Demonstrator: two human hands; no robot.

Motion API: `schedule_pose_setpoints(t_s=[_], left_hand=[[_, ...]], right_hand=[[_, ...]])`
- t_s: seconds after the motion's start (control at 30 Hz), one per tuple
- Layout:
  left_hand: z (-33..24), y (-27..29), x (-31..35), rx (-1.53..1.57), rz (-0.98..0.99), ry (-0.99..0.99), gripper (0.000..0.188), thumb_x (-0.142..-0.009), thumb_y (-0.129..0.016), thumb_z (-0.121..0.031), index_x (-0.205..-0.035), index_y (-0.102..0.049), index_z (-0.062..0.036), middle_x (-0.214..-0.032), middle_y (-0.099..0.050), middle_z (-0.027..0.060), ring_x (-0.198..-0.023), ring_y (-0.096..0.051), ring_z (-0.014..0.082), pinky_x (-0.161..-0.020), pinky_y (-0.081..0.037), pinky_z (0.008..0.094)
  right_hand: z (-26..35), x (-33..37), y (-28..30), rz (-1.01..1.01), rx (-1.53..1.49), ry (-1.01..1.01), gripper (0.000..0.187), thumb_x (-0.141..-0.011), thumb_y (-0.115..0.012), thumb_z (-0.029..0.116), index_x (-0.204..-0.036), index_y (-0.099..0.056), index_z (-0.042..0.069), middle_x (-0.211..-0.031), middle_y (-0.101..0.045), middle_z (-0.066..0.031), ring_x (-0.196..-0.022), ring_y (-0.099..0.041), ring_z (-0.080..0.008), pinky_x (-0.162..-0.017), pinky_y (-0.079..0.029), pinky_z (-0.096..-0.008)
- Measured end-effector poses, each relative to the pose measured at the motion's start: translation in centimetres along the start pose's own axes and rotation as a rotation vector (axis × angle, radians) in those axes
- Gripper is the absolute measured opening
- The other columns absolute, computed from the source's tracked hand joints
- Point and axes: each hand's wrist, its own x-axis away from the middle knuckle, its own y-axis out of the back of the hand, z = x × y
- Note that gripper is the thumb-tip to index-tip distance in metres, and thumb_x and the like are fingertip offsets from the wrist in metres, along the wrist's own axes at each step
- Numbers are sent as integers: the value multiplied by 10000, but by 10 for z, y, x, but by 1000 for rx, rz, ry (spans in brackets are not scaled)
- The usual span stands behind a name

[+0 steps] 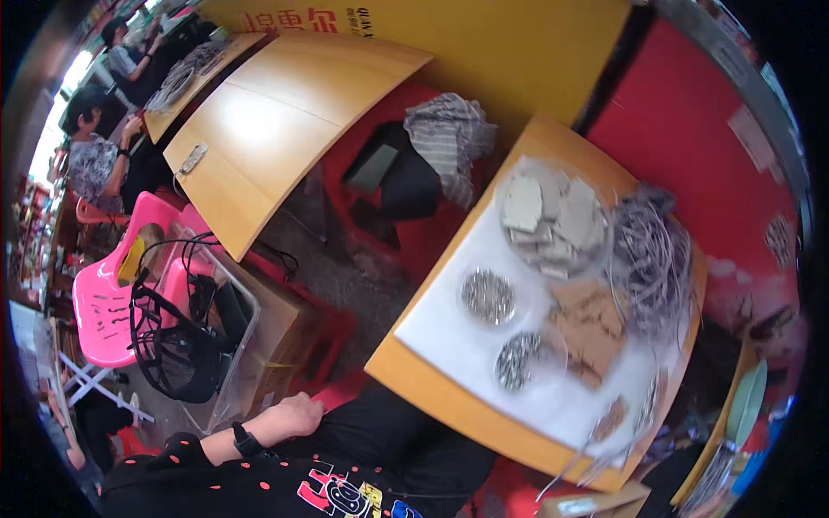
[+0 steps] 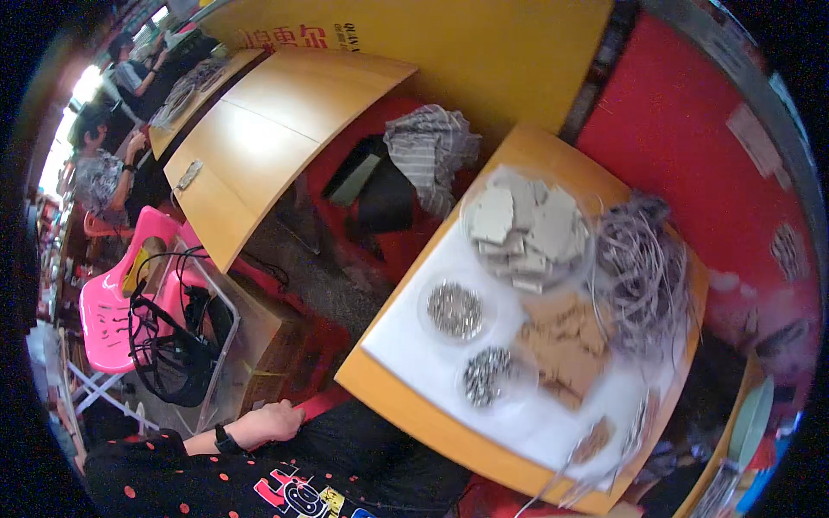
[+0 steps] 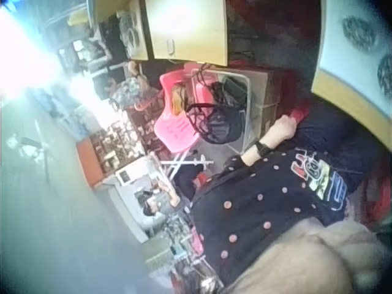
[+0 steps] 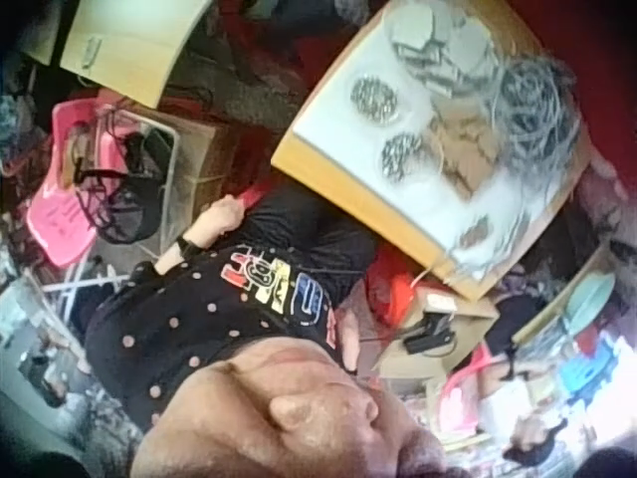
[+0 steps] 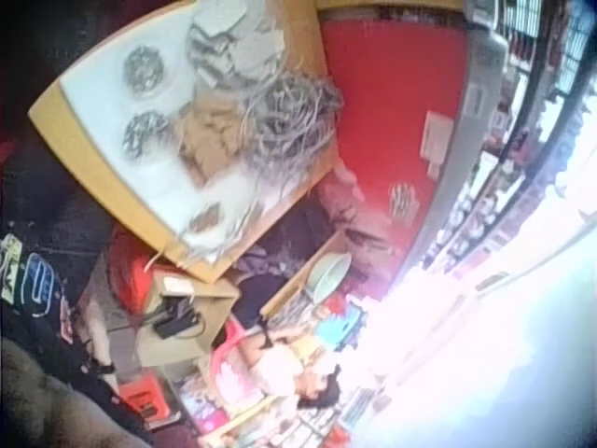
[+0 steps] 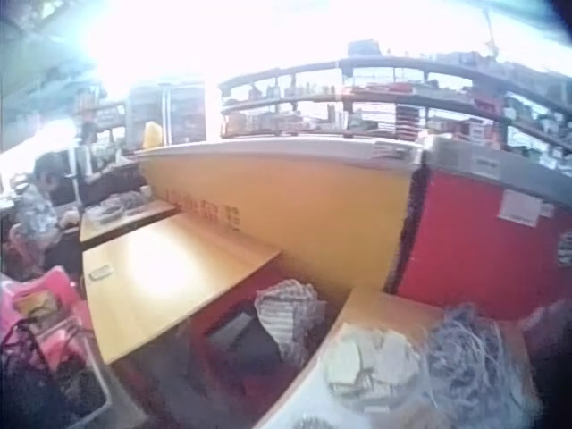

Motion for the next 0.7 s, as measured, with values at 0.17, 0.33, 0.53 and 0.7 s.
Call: schedule_pose_setpoints(t_s=[0.17,0.33,0.53,0.7], left_hand=[[22,6,-28,76,134,12,322,-933,-427,-166,-1168,-600,-31,-1126,-630,251,-1114,-599,394,-911,-503,471],[30,25,-34,180,-61,-58,215,-863,-490,-214,-932,-617,-55,-915,-673,201,-860,-659,369,-728,-517,496],[10,14,-13,-211,-1048,-475,124,-801,-547,-136,-817,-564,-14,-740,-551,97,-675,-586,261,-512,-479,383],[-36,24,-25,317,-749,-727,178,-806,-569,-123,-875,-565,40,-828,-631,194,-752,-670,353,-591,-539,475]], right_hand=[[36,-22,29,-8,88,31,490,-891,-582,383,-1233,-577,32,-1085,-641,-254,-1028,-621,-409,-893,-489,-445],[51,6,27,-50,221,27,475,-937,-525,376,-1263,-552,32,-1087,-637,-265,-1019,-613,-433,-880,-484,-457],[123,83,74,94,326,-41,451,-964,-499,353,-1283,-537,36,-1113,-624,-281,-1035,-601,-444,-881,-477,-463],[188,105,75,8,353,107,414,-962,-532,263,-1319,-521,53,-1158,-620,-267,-1065,-607,-413,-900,-482,-443]])
